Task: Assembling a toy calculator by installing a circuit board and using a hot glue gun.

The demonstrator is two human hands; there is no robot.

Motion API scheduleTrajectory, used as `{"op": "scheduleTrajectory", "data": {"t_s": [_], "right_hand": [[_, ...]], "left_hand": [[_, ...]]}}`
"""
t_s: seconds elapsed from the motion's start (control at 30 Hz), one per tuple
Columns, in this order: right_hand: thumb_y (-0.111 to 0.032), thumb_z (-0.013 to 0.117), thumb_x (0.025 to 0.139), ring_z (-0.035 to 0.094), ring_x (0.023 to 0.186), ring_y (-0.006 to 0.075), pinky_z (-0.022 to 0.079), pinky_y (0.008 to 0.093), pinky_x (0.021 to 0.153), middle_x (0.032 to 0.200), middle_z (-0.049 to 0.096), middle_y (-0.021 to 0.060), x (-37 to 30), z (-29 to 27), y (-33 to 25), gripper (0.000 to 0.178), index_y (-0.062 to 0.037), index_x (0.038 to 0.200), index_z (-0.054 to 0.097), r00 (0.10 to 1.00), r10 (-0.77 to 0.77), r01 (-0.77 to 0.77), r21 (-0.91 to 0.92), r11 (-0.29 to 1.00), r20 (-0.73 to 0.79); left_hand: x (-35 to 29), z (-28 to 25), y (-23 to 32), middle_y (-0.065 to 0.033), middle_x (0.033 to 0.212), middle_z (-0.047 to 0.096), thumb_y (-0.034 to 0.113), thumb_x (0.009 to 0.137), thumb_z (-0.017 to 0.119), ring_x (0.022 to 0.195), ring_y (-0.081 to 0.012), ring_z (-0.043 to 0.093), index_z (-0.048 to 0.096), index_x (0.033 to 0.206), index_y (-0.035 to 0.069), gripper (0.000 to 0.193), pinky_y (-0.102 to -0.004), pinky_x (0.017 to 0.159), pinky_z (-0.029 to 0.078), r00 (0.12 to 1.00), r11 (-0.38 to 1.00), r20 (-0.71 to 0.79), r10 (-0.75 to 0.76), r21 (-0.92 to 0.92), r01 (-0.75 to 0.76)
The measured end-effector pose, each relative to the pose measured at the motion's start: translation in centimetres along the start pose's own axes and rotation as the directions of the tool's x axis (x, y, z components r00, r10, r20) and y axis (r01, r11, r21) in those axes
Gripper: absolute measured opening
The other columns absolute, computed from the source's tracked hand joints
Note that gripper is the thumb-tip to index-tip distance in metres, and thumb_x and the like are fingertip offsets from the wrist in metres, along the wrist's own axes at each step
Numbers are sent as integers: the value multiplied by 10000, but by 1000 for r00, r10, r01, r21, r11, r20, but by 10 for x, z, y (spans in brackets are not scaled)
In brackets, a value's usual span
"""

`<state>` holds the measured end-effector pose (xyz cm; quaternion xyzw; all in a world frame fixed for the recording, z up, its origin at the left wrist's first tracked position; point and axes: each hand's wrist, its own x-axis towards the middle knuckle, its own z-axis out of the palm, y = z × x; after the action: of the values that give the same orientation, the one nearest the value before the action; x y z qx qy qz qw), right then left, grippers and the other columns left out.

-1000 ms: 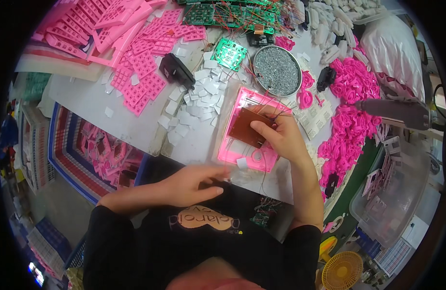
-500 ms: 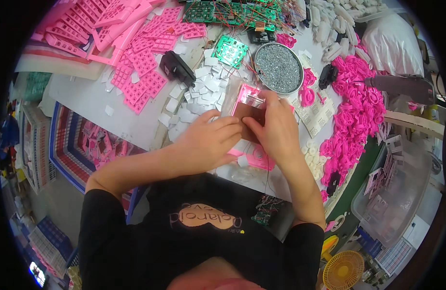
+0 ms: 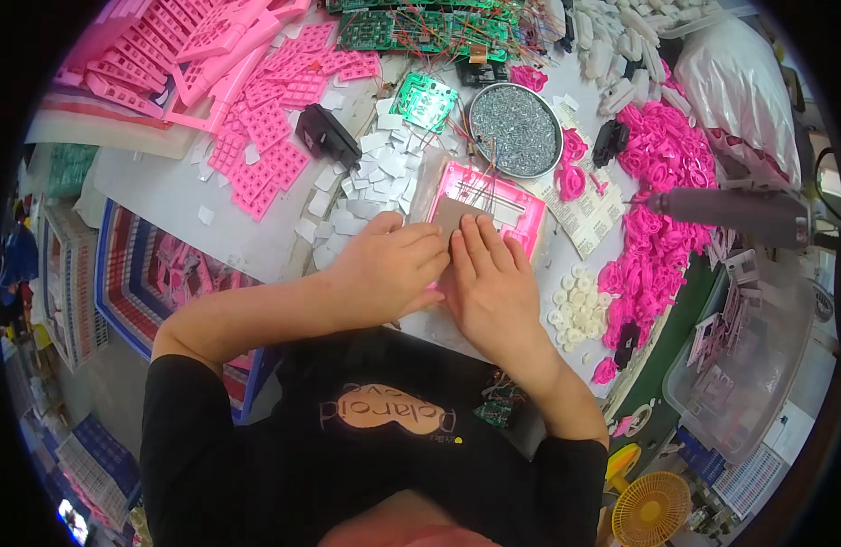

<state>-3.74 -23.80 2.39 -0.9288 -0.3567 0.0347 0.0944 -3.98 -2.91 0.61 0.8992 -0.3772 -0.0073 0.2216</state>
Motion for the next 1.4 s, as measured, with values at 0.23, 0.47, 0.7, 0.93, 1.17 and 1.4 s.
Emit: {"op": "scheduleTrajectory", "data": {"t_s": [0.23,0.47,0.7,0.93,1.17,1.4], "right_hand": [[-221,679,766,538,1143,313,390,470,1033,1371,566,217,6,0,0,554,64,1235,608,1000,-5,6,-82,997,6],[-173,643,772,554,1102,318,407,463,1003,1307,600,221,12,-3,-2,462,87,1154,644,999,-19,14,-104,994,-49],[-137,700,749,550,1091,341,466,441,949,1216,630,177,16,-12,13,424,32,1136,660,997,9,3,141,990,-83],[-50,581,939,636,993,256,511,386,894,1080,687,126,0,-70,98,163,46,1010,692,352,517,8,555,832,-780],[-75,717,877,657,979,217,519,342,855,1069,674,142,36,-126,196,334,34,1172,606,543,572,239,766,597,-615],[-125,730,857,610,678,210,531,359,646,736,598,82,53,-78,68,474,-15,1228,456,837,237,498,866,42,-493]], "left_hand": [[66,-43,-36,-99,961,696,264,824,701,923,-301,660,690,1095,102,316,-442,750,503,945,971,328,0,-227,79],[201,-2,-99,-102,828,729,159,763,665,833,-291,708,752,847,123,126,-466,816,470,977,959,213,-32,281,-29],[218,9,-106,-72,835,693,202,857,622,861,-266,671,717,847,102,138,-451,841,431,997,935,69,-35,355,9],[169,-24,-98,-60,851,657,200,867,671,839,-264,639,657,866,95,106,-442,801,429,969,1000,-244,-23,9,26],[72,-5,-28,-28,862,660,171,868,702,819,-208,625,673,914,117,77,-378,851,380,950,942,-312,1,-318,-105],[35,7,-3,5,845,673,98,824,760,774,-165,626,692,964,120,157,-369,856,370,919,912,-381,-103,-404,-66]]}}
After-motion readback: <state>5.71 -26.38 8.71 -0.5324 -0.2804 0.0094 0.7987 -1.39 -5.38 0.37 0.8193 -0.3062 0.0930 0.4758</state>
